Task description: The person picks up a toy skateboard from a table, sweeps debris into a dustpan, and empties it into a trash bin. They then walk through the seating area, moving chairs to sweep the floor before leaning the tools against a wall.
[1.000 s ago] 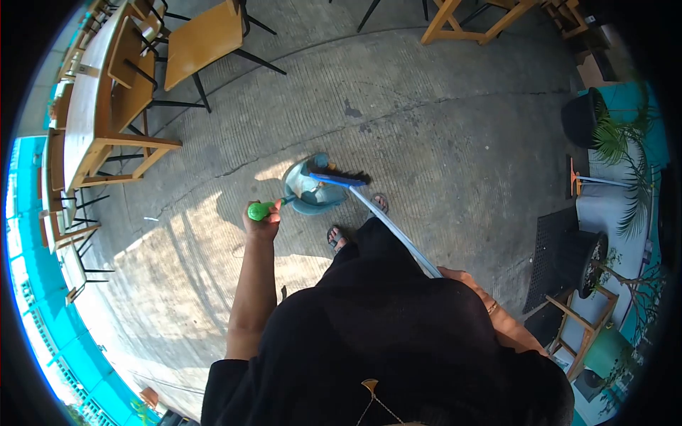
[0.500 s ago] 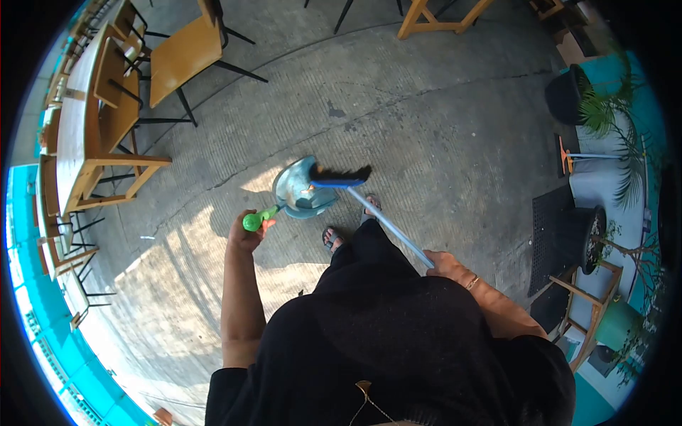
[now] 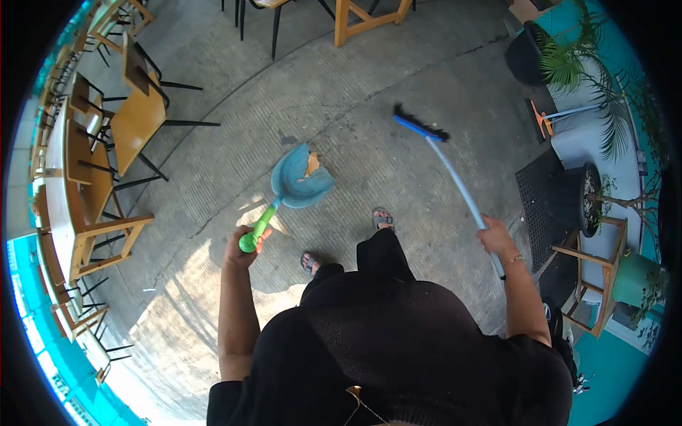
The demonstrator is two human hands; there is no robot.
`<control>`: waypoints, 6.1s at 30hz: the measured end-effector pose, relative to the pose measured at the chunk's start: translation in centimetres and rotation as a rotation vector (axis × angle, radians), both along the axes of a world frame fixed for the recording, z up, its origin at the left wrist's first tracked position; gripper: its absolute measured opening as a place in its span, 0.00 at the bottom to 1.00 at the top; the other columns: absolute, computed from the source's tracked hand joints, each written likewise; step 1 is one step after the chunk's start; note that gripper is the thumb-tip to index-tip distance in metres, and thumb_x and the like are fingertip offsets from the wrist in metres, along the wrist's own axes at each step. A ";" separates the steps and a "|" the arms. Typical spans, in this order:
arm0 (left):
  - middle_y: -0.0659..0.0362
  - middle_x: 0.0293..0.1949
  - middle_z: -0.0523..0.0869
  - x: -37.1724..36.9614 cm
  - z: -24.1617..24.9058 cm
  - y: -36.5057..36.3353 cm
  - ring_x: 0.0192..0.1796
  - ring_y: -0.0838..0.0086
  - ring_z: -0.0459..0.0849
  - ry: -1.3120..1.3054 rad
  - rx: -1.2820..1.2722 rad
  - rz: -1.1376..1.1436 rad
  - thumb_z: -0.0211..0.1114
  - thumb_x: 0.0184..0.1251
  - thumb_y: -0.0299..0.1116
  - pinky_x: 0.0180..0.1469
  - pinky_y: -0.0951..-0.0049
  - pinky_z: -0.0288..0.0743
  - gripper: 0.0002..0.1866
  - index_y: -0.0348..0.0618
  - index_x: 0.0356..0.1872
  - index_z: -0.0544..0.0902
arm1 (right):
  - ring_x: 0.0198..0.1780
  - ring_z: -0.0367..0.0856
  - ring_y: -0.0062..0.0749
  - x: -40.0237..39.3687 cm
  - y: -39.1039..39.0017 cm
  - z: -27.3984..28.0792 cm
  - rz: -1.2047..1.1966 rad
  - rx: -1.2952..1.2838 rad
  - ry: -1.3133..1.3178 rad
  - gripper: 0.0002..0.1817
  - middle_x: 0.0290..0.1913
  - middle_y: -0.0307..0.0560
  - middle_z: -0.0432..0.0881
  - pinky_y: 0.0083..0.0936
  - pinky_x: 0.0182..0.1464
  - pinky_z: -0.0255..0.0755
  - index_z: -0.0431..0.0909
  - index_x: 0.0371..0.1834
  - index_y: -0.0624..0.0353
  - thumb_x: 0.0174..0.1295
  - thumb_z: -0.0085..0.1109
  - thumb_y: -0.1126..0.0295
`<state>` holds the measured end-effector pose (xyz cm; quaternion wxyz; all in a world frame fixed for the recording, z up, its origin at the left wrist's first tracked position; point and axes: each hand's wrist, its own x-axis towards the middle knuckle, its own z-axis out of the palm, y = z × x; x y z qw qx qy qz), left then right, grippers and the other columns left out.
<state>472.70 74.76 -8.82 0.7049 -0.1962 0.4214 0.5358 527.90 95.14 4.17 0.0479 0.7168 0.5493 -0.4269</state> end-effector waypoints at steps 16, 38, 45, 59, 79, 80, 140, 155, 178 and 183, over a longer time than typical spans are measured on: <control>0.31 0.35 0.75 13.0 -3.2 19.8 0.21 0.65 0.80 -0.013 -0.125 -0.042 0.53 0.53 0.30 0.22 0.80 0.79 0.24 0.19 0.47 0.62 | 0.15 0.73 0.29 7.6 9.5 0.3 0.231 -0.405 0.132 0.20 0.19 0.47 0.73 0.24 0.18 0.69 0.74 0.48 0.64 0.48 0.53 0.77; 0.33 0.44 0.73 14.8 -4.0 7.0 0.25 0.70 0.78 -0.145 -0.135 0.263 0.51 0.60 0.30 0.21 0.81 0.76 0.27 0.26 0.57 0.56 | 0.22 0.73 0.28 4.7 14.2 2.6 0.942 -0.070 0.264 0.26 0.22 0.48 0.73 0.26 0.28 0.71 0.71 0.55 0.60 0.48 0.49 0.77; 0.35 0.50 0.71 19.3 -3.9 -6.0 0.26 0.71 0.79 -0.131 0.074 0.502 0.53 0.60 0.30 0.19 0.84 0.75 0.31 0.27 0.61 0.51 | 0.14 0.67 0.21 -1.7 17.5 6.2 0.722 -0.095 0.086 0.29 0.17 0.40 0.69 0.21 0.16 0.65 0.68 0.58 0.64 0.47 0.49 0.80; 0.38 0.51 0.73 28.8 -0.1 -38.8 0.26 0.76 0.77 -0.084 0.303 0.874 0.54 0.62 0.31 0.19 0.83 0.76 0.29 0.28 0.61 0.55 | 0.11 0.66 0.18 -19.8 0.1 3.0 0.906 -0.020 0.201 0.25 0.15 0.38 0.68 0.20 0.13 0.62 0.71 0.54 0.67 0.49 0.52 0.82; 0.36 0.53 0.68 38.4 0.1 -65.1 0.31 0.69 0.77 0.027 0.500 1.996 0.54 0.61 0.28 0.20 0.80 0.71 0.29 0.23 0.59 0.53 | 0.11 0.65 0.18 -51.1 -41.0 -2.3 1.544 -0.283 0.184 0.22 0.15 0.38 0.69 0.19 0.12 0.61 0.73 0.52 0.65 0.50 0.51 0.82; 0.36 0.53 0.68 38.0 0.1 -66.2 0.31 0.69 0.77 0.028 0.507 2.012 0.54 0.61 0.28 0.20 0.80 0.71 0.29 0.23 0.59 0.53 | 0.11 0.65 0.18 -53.4 -43.4 -2.2 1.621 -0.282 0.172 0.23 0.15 0.38 0.68 0.19 0.12 0.61 0.73 0.53 0.64 0.50 0.51 0.82; 0.27 0.36 0.71 -28.8 -3.3 -109.4 0.17 0.70 0.74 -0.178 -0.292 1.952 0.52 0.58 0.27 0.12 0.80 0.73 0.21 0.22 0.48 0.58 | 0.44 0.76 0.56 -102.9 -90.4 -8.0 2.507 0.368 -0.204 0.23 0.39 0.63 0.78 0.42 0.47 0.70 0.67 0.54 0.64 0.52 0.45 0.75; 0.32 0.44 0.70 -13.0 -3.5 -115.8 0.23 0.72 0.77 -0.127 0.322 2.076 0.47 0.63 0.30 0.18 0.82 0.76 0.29 0.21 0.60 0.50 | 0.32 0.79 0.43 -97.8 -99.0 9.1 2.414 -0.057 -0.014 0.28 0.29 0.64 0.77 0.30 0.40 0.70 0.66 0.57 0.70 0.48 0.47 0.76; 0.38 0.47 0.71 0.3 -1.4 -149.9 0.27 0.73 0.78 0.179 0.391 2.404 0.52 0.61 0.31 0.19 0.82 0.73 0.28 0.20 0.56 0.55 | 0.14 0.61 0.13 -99.0 -144.3 8.6 2.230 -0.428 0.211 0.29 0.16 0.31 0.65 0.13 0.15 0.59 0.67 0.60 0.62 0.49 0.48 0.81; 0.36 0.48 0.70 -0.3 1.9 -156.6 0.26 0.72 0.77 0.183 0.379 2.587 0.51 0.61 0.31 0.19 0.82 0.72 0.29 0.21 0.58 0.55 | 0.16 0.63 0.16 -104.7 -158.6 7.4 2.358 -0.346 0.188 0.29 0.17 0.34 0.64 0.17 0.16 0.61 0.67 0.60 0.65 0.48 0.48 0.80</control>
